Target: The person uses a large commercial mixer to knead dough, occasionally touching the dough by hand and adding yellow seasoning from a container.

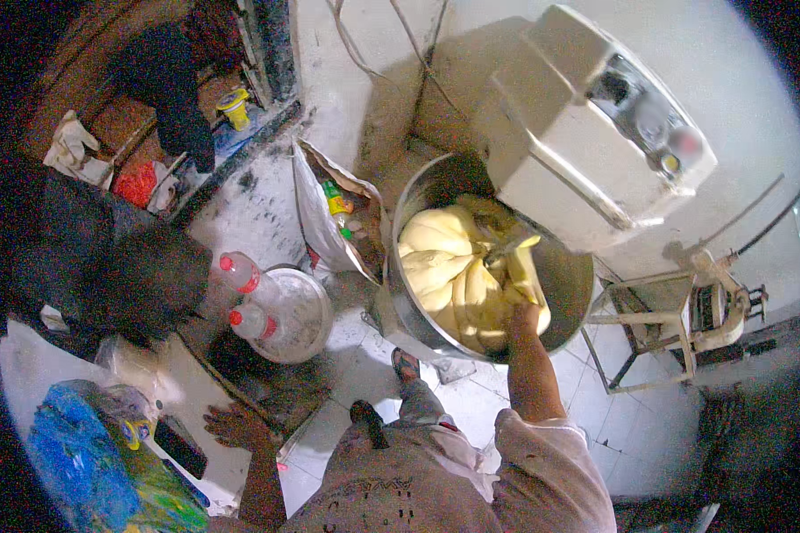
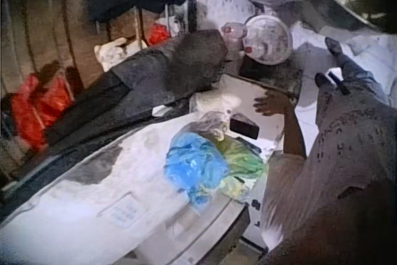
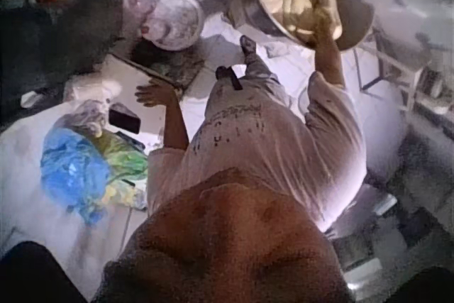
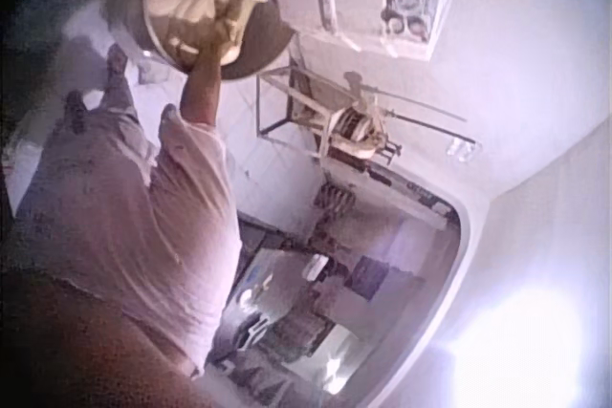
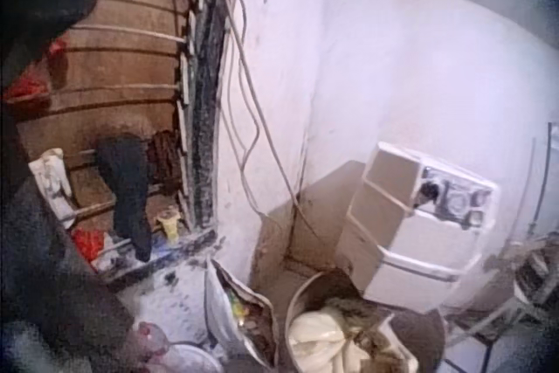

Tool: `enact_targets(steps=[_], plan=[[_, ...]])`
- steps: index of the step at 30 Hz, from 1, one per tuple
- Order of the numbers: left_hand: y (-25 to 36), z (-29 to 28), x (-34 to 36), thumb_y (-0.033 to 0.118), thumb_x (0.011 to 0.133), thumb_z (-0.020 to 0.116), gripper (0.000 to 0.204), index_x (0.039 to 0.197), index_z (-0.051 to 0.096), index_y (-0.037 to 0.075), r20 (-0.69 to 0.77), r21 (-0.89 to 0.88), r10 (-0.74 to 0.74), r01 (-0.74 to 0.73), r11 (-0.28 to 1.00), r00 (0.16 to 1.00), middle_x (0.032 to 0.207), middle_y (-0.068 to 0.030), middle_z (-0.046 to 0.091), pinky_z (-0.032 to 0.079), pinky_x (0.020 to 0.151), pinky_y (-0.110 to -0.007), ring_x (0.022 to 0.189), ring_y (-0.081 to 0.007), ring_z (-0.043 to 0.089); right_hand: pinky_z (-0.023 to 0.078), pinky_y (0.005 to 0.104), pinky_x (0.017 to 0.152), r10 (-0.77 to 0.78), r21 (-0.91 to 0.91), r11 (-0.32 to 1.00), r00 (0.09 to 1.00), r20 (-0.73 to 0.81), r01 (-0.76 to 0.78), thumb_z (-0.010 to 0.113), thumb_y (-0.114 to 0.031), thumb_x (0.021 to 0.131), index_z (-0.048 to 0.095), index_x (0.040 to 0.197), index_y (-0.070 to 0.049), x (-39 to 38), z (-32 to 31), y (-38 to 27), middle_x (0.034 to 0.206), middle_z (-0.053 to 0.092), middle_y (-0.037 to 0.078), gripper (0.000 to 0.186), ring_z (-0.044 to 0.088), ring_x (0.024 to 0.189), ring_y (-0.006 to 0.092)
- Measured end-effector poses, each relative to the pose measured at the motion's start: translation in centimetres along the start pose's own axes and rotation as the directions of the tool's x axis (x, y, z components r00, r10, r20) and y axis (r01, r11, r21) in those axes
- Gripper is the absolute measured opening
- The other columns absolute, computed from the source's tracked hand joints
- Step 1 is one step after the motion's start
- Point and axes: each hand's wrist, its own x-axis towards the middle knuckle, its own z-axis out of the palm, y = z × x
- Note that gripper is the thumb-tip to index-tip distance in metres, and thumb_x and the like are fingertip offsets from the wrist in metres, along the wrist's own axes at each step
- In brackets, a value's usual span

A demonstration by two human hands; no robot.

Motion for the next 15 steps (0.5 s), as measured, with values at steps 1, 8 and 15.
enact_targets(steps=[1,8,15], plan=[[0.1,-0.4,0.0,0.039,0.090,0.030,0.054,0.134,0.027,0.008,0.011,0.027,-0.005,0.004,1.000,1.000,0.137,-0.0157,0.028,0.021,0.099,-0.052,0.127,-0.0332,0.025,0.046,0.0343,0.075,-0.007,-0.009,1.000,1.000,-0.022,0.007,0.055,-0.034,0.075,0.063,0.096,-0.015,-0.9,-0.6,-0.4,0.101,0.060,0.006,0.029,0.056,0.093,0.0224],[-0.4,0.4,0.0,0.040,0.090,0.031,0.052,0.132,0.031,0.010,-0.142,0.107,0.042,-0.027,0.994,0.989,0.135,-0.0145,0.032,0.027,0.096,-0.049,0.125,-0.0320,0.030,0.045,0.0353,0.078,-0.127,-0.028,0.992,0.972,-0.196,0.124,0.055,-0.032,0.074,0.063,0.095,-0.015,-5.3,-3.8,0.6,0.105,0.058,0.006,0.028,0.054,0.098,0.0226],[0.0,0.3,0.3,0.038,0.090,0.031,0.052,0.133,0.029,0.008,0.002,0.154,0.008,-0.008,0.988,1.000,0.138,-0.0153,0.027,0.027,0.097,-0.049,0.126,-0.0338,0.028,0.033,0.0402,0.097,-0.400,0.087,0.891,0.861,-0.315,0.445,0.053,-0.025,0.076,0.059,0.102,-0.005,-6.1,-5.9,-2.8,0.107,0.055,0.018,0.033,0.046,0.110,0.0318]])
